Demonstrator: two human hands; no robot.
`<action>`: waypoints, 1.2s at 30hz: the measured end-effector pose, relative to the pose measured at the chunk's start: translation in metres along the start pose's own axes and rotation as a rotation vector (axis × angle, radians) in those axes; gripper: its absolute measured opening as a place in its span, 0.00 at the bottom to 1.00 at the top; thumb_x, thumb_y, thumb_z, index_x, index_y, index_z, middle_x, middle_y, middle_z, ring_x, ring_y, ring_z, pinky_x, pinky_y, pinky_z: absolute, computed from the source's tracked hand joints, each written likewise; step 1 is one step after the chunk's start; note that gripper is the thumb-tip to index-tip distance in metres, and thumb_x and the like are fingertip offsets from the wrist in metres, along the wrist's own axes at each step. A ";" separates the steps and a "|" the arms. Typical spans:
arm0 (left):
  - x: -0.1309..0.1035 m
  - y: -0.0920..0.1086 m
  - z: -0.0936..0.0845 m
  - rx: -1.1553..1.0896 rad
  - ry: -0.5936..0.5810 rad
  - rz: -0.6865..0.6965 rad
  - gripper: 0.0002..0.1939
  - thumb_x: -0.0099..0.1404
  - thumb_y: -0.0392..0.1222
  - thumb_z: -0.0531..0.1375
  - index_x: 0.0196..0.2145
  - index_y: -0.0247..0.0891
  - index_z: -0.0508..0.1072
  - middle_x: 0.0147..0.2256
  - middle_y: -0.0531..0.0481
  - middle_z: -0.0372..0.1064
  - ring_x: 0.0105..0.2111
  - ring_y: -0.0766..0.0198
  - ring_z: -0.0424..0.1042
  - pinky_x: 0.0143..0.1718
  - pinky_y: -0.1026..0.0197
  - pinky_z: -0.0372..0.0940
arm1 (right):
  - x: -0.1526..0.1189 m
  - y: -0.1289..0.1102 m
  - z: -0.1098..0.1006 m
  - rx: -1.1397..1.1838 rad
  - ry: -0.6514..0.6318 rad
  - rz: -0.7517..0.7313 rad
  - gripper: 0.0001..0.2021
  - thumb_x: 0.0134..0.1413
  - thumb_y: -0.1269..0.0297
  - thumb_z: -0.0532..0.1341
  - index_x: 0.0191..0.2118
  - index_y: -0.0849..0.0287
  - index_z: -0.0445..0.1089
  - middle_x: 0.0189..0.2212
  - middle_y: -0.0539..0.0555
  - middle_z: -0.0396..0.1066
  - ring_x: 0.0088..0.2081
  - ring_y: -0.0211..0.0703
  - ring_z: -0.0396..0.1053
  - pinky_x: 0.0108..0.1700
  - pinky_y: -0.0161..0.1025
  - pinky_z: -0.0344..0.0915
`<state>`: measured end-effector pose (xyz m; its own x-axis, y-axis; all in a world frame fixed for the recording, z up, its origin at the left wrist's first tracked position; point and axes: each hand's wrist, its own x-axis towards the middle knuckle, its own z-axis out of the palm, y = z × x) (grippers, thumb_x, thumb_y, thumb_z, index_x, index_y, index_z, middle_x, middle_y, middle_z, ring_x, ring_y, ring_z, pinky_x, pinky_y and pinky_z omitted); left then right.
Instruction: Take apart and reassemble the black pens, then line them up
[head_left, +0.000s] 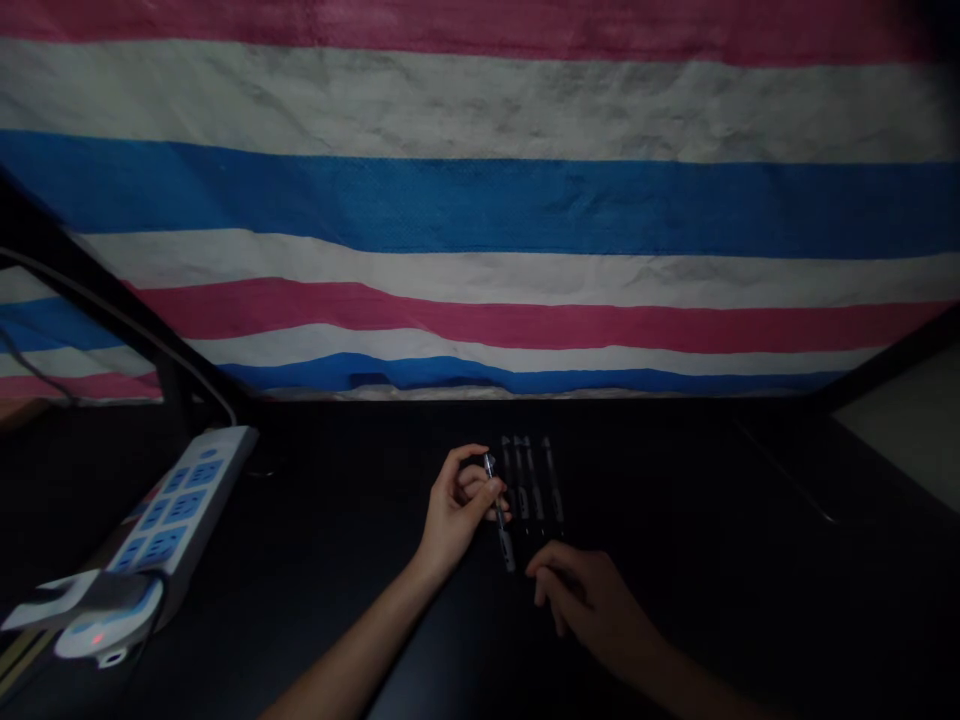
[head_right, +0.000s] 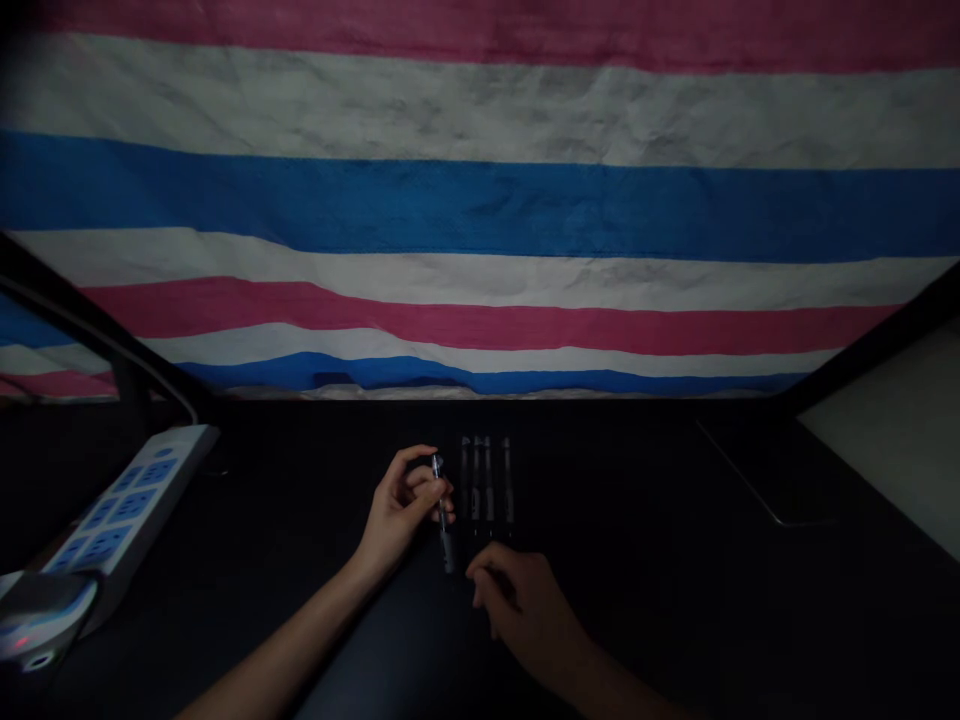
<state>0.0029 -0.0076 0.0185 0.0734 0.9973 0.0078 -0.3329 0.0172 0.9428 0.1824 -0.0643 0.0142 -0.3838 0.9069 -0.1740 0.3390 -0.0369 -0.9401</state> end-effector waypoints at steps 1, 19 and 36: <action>0.000 0.000 0.000 0.000 0.001 0.002 0.20 0.58 0.40 0.64 0.46 0.42 0.62 0.26 0.58 0.66 0.24 0.68 0.71 0.25 0.62 0.73 | 0.000 0.000 0.000 -0.007 0.001 -0.004 0.10 0.59 0.63 0.52 0.35 0.60 0.69 0.24 0.48 0.69 0.17 0.30 0.63 0.21 0.28 0.57; 0.017 -0.005 -0.014 0.391 0.166 0.123 0.26 0.57 0.39 0.63 0.54 0.41 0.65 0.46 0.45 0.69 0.28 0.69 0.73 0.30 0.65 0.70 | -0.001 -0.001 -0.001 -0.004 -0.007 0.006 0.10 0.60 0.63 0.51 0.35 0.59 0.69 0.24 0.47 0.69 0.18 0.30 0.64 0.22 0.28 0.58; 0.006 -0.006 -0.010 0.702 -0.015 0.283 0.14 0.60 0.34 0.56 0.43 0.41 0.74 0.41 0.47 0.70 0.29 0.65 0.72 0.32 0.61 0.68 | 0.017 0.009 -0.037 -0.974 0.159 -0.613 0.17 0.57 0.76 0.53 0.50 0.58 0.66 0.48 0.58 0.69 0.54 0.53 0.61 0.54 0.53 0.61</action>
<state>-0.0036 -0.0007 0.0094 0.0887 0.9555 0.2812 0.3354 -0.2945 0.8949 0.2109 -0.0331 0.0141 -0.6239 0.7057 0.3358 0.6771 0.7026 -0.2186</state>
